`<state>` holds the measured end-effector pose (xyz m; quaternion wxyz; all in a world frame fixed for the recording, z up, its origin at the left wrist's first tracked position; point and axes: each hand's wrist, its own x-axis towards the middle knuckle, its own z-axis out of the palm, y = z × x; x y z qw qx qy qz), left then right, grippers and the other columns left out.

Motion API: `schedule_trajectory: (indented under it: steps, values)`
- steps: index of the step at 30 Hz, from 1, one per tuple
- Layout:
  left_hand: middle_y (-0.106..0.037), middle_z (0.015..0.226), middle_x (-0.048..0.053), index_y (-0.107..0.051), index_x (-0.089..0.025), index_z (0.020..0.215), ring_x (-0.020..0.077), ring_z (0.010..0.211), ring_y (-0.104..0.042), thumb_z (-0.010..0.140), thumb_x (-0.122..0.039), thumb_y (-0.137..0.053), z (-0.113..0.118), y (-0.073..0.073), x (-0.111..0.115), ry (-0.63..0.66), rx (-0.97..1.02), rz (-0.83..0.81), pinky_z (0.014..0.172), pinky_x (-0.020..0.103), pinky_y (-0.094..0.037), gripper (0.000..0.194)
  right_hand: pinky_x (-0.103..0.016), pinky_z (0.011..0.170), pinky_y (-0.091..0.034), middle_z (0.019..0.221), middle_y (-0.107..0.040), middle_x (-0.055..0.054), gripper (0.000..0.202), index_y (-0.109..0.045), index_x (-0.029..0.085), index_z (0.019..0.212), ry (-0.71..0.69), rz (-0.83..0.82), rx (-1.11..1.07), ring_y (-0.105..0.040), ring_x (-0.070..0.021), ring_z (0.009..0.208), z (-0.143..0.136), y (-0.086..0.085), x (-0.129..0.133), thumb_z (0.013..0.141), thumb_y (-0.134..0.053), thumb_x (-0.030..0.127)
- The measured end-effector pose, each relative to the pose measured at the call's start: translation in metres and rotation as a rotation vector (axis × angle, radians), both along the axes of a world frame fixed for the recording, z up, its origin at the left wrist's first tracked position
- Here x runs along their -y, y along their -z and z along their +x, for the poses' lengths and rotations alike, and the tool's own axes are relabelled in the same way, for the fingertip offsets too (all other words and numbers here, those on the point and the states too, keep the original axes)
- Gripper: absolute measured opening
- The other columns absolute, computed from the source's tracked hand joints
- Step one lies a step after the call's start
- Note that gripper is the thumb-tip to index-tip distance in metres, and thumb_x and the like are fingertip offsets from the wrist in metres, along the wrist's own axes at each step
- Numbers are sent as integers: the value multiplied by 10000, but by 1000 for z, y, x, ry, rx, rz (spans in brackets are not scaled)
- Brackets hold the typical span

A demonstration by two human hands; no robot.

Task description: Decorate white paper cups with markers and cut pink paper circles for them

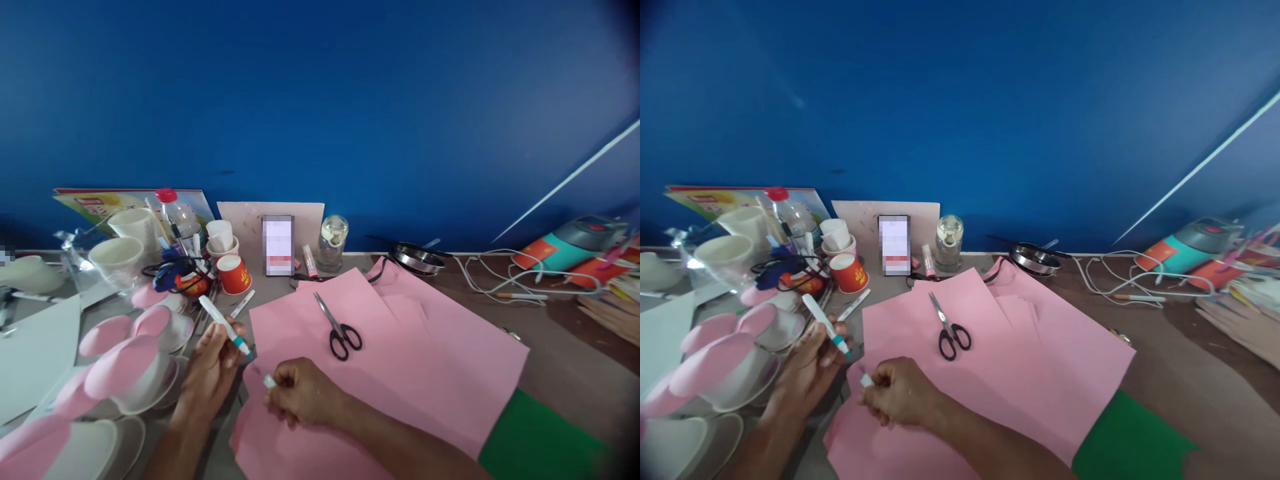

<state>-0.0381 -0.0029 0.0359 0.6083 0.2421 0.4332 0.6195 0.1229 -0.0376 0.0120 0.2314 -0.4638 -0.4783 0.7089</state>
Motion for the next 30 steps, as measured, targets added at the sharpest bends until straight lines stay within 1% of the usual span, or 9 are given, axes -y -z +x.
schedule_trajectory:
  steps: [4,8,11,14,17,19,22,25,30]
  values:
    - [-616,639,-49,-586,-172,803,10,423,-367,678,-425,-772,2,6,4,74,-50,-18,404,118,-335,338,-202,384,-305,485,-500,48,278,-472,194,574,84,142,52,-411,-73,380,10,-8,-10,799,-577,319]
    - [-606,614,-38,-590,-172,847,41,470,-424,665,-478,-763,8,7,9,100,-122,-49,380,116,-293,396,-219,468,-284,512,-391,55,344,-387,201,549,258,562,289,-377,-90,488,27,-12,-25,838,-530,319]
    - [-598,574,-39,-579,-170,855,41,447,-400,634,-501,-777,11,3,10,128,-119,-50,366,114,-262,445,-243,565,-343,595,-462,28,294,-448,189,584,297,851,477,-439,-118,579,35,-5,-32,871,-480,242]
    - [-601,572,-43,-574,-169,862,24,407,-349,645,-505,-768,14,2,11,170,-137,-38,362,117,-239,444,-295,704,-425,774,-590,-32,178,-591,175,830,263,1019,589,-532,-168,733,37,3,-33,882,-422,161]
    - [-595,562,-47,-568,-169,864,24,394,-343,663,-526,-745,15,6,12,218,-194,-33,368,129,-249,447,-403,836,-456,1033,-605,-123,353,-539,126,1171,257,1104,687,-544,-242,955,37,7,-32,836,-430,117]
    - [-598,562,-47,-562,-169,883,24,382,-344,680,-536,-726,16,9,13,271,-240,-32,366,136,-246,450,-448,880,-452,1097,-587,-140,412,-500,119,1241,309,1123,678,-527,-262,1018,36,6,-31,834,-439,121]
    - [-603,559,-47,-555,-173,926,32,380,-368,713,-538,-694,18,13,15,347,-297,-22,365,145,-227,446,-396,817,-485,956,-622,-86,274,-577,157,1125,394,1071,491,-567,-220,903,34,3,-29,885,-449,188]
    - [-605,555,-45,-547,-176,956,44,402,-406,729,-537,-676,20,13,17,384,-324,-27,376,152,-227,445,-295,680,-489,897,-636,-56,199,-634,176,996,384,895,239,-592,-171,800,32,1,-27,903,-486,271]
    - [-605,541,-50,-557,-178,957,49,406,-411,716,-558,-677,21,9,18,411,-334,-26,390,164,-243,466,-267,625,-443,781,-610,-24,329,-666,173,1002,284,576,-55,-547,-134,683,29,-2,-23,893,-520,447]
